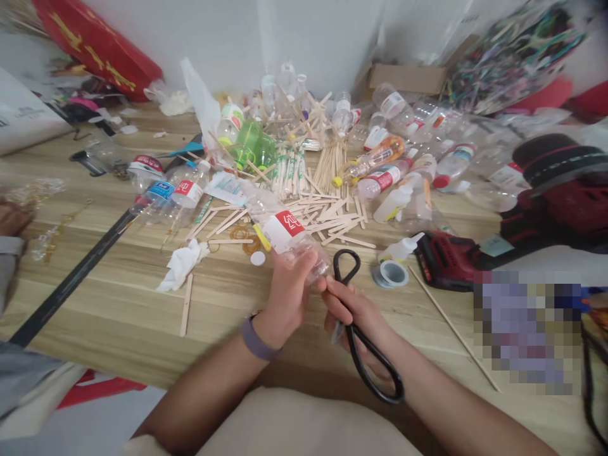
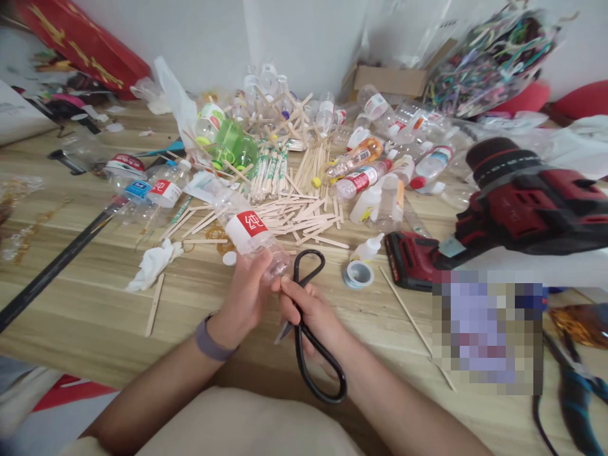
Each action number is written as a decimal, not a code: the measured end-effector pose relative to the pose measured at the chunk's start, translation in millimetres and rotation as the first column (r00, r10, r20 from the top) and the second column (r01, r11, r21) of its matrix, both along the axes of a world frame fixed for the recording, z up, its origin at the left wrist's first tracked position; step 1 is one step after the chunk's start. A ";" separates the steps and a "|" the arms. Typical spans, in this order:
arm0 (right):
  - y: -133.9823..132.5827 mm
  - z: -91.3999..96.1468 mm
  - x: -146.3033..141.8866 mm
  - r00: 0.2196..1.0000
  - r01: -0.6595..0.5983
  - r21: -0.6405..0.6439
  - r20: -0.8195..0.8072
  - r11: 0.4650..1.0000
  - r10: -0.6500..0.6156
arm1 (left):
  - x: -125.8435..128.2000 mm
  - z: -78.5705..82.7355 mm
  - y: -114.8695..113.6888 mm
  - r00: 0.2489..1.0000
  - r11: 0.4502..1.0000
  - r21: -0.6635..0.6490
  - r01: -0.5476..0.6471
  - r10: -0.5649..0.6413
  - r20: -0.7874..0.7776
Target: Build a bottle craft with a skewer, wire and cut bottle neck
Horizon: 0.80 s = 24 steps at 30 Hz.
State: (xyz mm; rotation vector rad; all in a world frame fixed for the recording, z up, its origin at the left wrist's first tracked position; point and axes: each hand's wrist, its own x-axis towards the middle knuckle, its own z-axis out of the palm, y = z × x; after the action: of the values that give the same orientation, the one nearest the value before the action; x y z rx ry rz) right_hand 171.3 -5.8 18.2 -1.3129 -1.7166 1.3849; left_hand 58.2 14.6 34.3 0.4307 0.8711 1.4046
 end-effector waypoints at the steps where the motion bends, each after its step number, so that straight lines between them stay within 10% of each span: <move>1: -1.6 0.4 -1.7 1.000 0.001 -0.009 -0.019 1.000 -0.001 | -0.8 0.9 -0.6 1.000 0.999 0.035 0.007 -0.007 -0.011; 12: 10.4 7.9 20.9 0.992 0.100 0.121 0.063 0.988 -0.108 | 7.1 -12.0 4.7 0.963 0.977 0.043 -0.209 0.213 -0.163; 24: -8.4 -2.2 -6.1 0.961 0.061 -0.202 -0.251 0.977 -0.112 | -3.4 -4.0 0.6 0.995 0.992 0.103 0.068 -0.060 -0.076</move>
State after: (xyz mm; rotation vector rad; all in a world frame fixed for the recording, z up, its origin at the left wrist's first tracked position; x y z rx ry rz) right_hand 165.2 -14.2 16.0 -1.2258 -1.3621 1.6247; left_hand 54.8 15.2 30.2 0.5886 0.8367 1.3866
